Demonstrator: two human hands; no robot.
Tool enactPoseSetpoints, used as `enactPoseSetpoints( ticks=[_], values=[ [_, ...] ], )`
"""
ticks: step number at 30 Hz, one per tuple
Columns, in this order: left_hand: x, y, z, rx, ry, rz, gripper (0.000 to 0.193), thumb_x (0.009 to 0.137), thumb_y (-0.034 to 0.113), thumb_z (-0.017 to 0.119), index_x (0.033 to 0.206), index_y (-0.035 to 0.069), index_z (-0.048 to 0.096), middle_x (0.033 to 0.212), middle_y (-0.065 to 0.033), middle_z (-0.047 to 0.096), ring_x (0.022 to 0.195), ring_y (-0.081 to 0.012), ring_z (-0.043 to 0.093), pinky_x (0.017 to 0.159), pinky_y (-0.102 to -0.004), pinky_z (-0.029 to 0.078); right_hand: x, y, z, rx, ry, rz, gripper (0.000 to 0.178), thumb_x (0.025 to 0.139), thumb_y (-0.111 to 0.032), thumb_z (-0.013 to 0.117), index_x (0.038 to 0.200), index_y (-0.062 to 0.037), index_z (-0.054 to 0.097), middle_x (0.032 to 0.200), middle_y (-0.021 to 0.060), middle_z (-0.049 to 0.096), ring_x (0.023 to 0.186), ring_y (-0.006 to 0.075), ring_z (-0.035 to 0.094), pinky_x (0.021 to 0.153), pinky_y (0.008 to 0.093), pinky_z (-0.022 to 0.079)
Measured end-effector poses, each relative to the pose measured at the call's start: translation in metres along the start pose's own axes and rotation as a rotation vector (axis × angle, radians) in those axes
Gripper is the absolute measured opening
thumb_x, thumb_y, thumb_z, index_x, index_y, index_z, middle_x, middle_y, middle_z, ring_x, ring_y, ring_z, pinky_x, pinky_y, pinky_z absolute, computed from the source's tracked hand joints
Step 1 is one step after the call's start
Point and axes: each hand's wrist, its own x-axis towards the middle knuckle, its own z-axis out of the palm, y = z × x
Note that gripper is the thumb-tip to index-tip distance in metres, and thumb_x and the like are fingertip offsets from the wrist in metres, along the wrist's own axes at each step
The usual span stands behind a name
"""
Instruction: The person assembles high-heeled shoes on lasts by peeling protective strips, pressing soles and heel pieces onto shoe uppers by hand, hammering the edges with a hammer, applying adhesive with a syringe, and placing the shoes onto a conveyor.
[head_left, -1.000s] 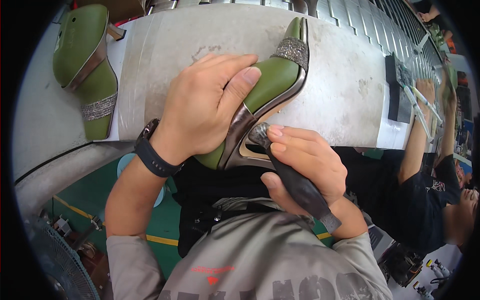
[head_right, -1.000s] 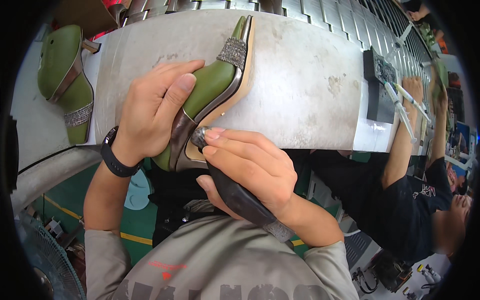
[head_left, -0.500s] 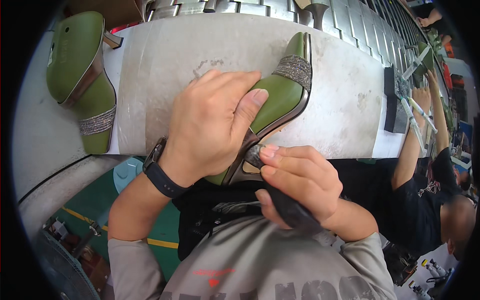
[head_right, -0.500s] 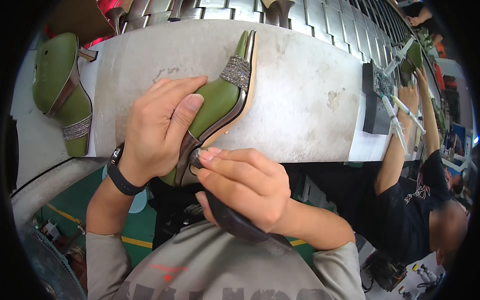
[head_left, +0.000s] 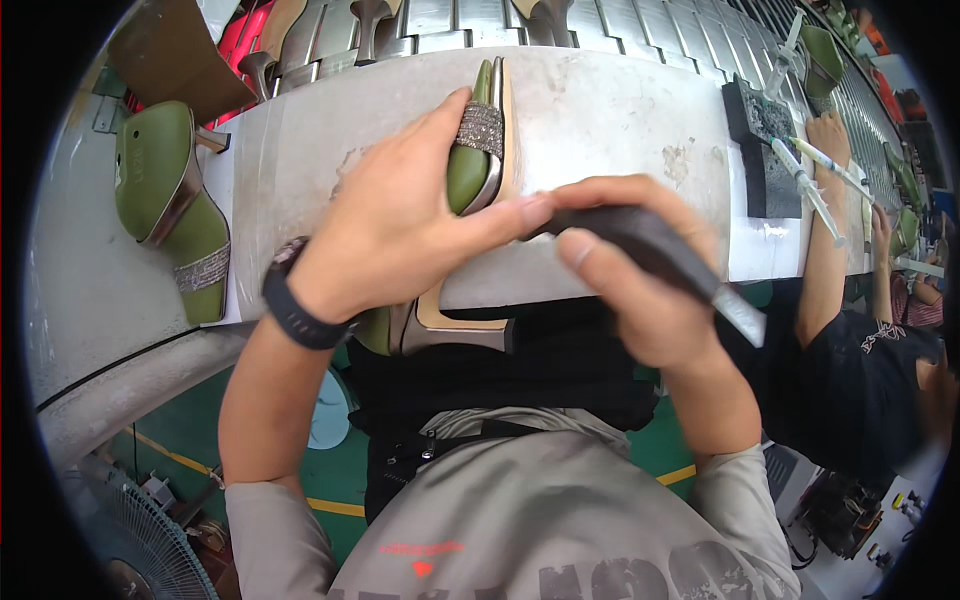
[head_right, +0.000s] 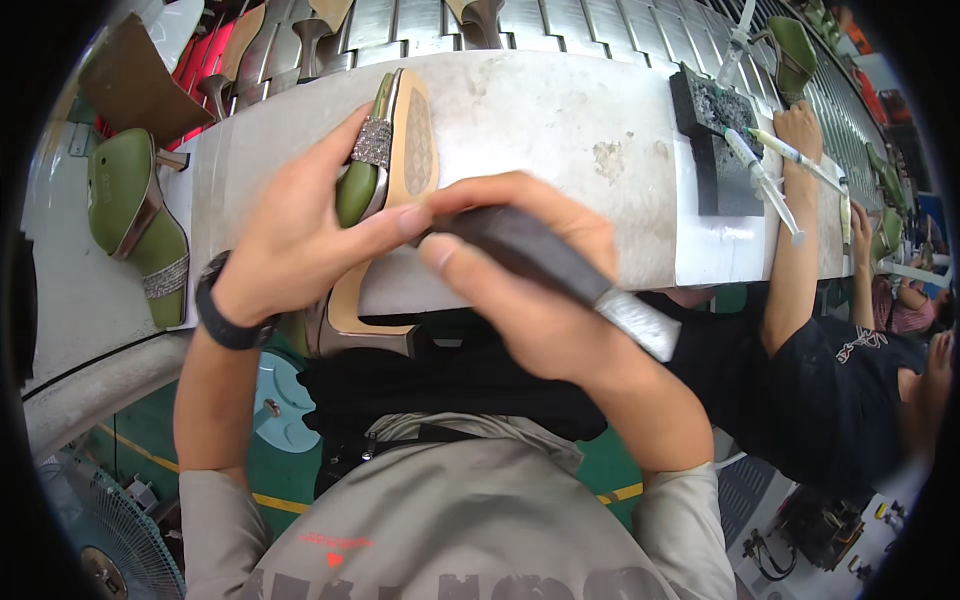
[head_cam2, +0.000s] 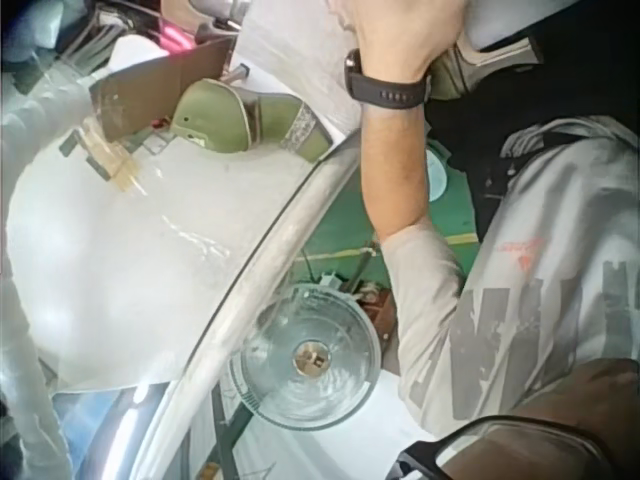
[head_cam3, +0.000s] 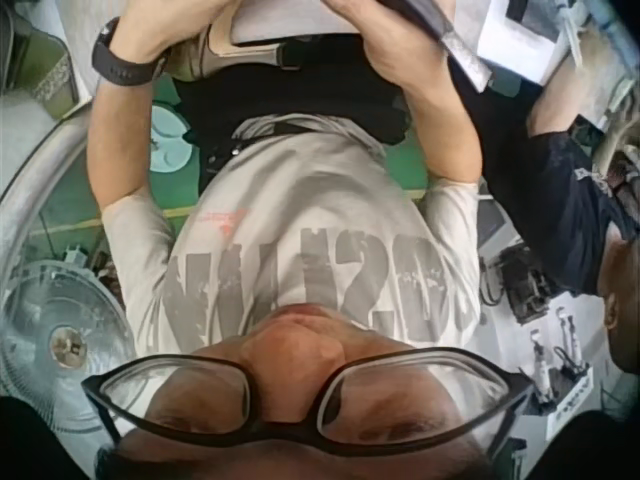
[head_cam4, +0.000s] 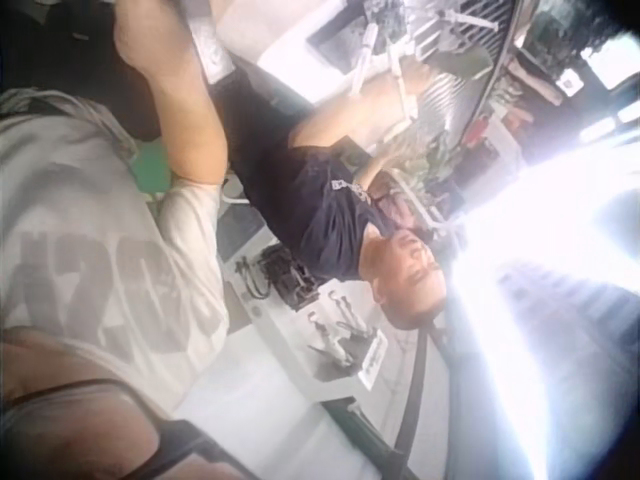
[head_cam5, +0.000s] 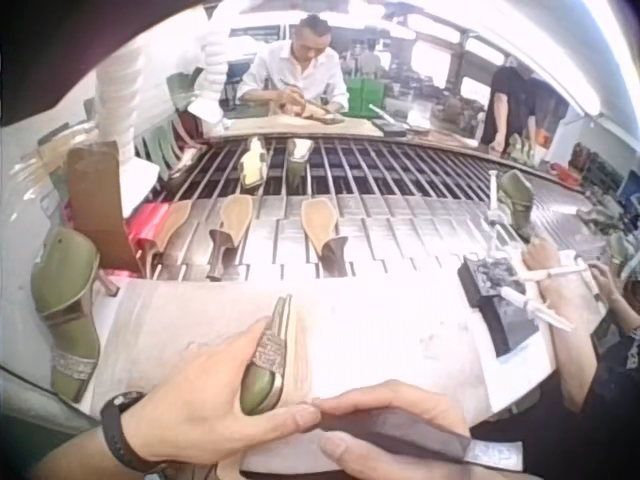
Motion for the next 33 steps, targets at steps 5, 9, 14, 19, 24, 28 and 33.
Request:
enactPoseSetpoints(
  ticks=[5, 9, 14, 19, 24, 28, 33],
  values=[
    [-0.001, -0.007, 0.004, 0.035, -0.026, 0.01, 0.093, 0.079, 0.027, 0.086, 0.151, -0.013, 0.045, 0.128, -0.033, 0.067, 0.118, -0.0455, 0.068, 0.102, -0.043, 0.053, 0.007, -0.032, -0.039, -0.179, 0.108, -0.194, 0.037, 0.098, -0.016, 0.063, 0.127, 0.0075, 0.061, 0.122, 0.0337, 0.071, 0.11, 0.0322, 0.074, 0.101, 0.0428, 0.06],
    [0.003, -0.002, 0.011, 0.097, -0.01, 0.132, 0.095, 0.078, 0.025, 0.086, 0.154, -0.01, 0.043, 0.128, -0.0335, 0.066, 0.12, -0.0483, 0.066, 0.103, -0.0445, 0.052, 0.018, -0.012, -0.035, -0.26, 0.046, -0.32, 0.032, 0.099, -0.014, 0.062, 0.122, 0.0071, 0.064, 0.124, 0.0316, 0.072, 0.113, 0.0312, 0.074, 0.103, 0.0389, 0.057],
    [0.003, -0.01, 0.004, 0.005, -0.069, 0.029, 0.094, 0.077, 0.022, 0.084, 0.156, -0.008, 0.042, 0.126, -0.0313, 0.067, 0.116, -0.0483, 0.066, 0.102, -0.0466, 0.052, 0.057, -0.006, -0.005, 0.032, 0.023, -0.048, 0.023, 0.095, -0.001, 0.074, 0.116, 0.0065, 0.07, 0.104, 0.0115, 0.079, 0.094, 0.0108, 0.073, 0.085, 0.0259, 0.058],
    [0.003, -0.008, 0.004, -0.001, -0.083, 0.023, 0.095, 0.077, 0.023, 0.084, 0.156, -0.009, 0.042, 0.124, -0.0316, 0.067, 0.114, -0.0482, 0.066, 0.1, -0.0475, 0.052, 0.041, 0.021, -0.02, 0.29, 0.064, 0.145, 0.024, 0.097, -0.007, 0.067, 0.117, 0.006, 0.069, 0.117, 0.0197, 0.078, 0.109, 0.0223, 0.074, 0.101, 0.0353, 0.055],
    [0.001, -0.009, 0.007, 0.002, -0.041, 0.062, 0.096, 0.075, 0.022, 0.086, 0.153, -0.012, 0.042, 0.119, -0.0314, 0.067, 0.109, -0.0481, 0.067, 0.096, -0.0482, 0.053, 0.019, 0.024, -0.015, 0.301, 0.048, 0.078, 0.028, 0.095, -0.006, 0.067, 0.118, 0.0094, 0.064, 0.123, 0.0306, 0.073, 0.116, 0.0299, 0.072, 0.106, 0.0398, 0.054],
    [0.002, -0.006, 0.009, -0.014, -0.032, 0.045, 0.098, 0.073, 0.018, 0.087, 0.154, -0.012, 0.041, 0.111, -0.0286, 0.067, 0.1, -0.0459, 0.067, 0.089, -0.0493, 0.053, 0.027, 0.01, -0.016, 0.086, -0.018, -0.023, 0.026, 0.094, 0.0, 0.07, 0.118, 0.0082, 0.065, 0.122, 0.0281, 0.074, 0.114, 0.0274, 0.073, 0.101, 0.0367, 0.057],
    [0.003, -0.002, 0.007, 0.024, -0.065, 0.042, 0.099, 0.073, 0.018, 0.087, 0.155, -0.011, 0.04, 0.111, -0.0277, 0.067, 0.1, -0.0455, 0.066, 0.089, -0.049, 0.053, 0.062, -0.013, -0.029, -0.084, -0.112, 0.062, 0.024, 0.095, -0.002, 0.075, 0.117, 0.0054, 0.071, 0.107, 0.0144, 0.079, 0.092, 0.0135, 0.072, 0.081, 0.0281, 0.058]
  ],
)
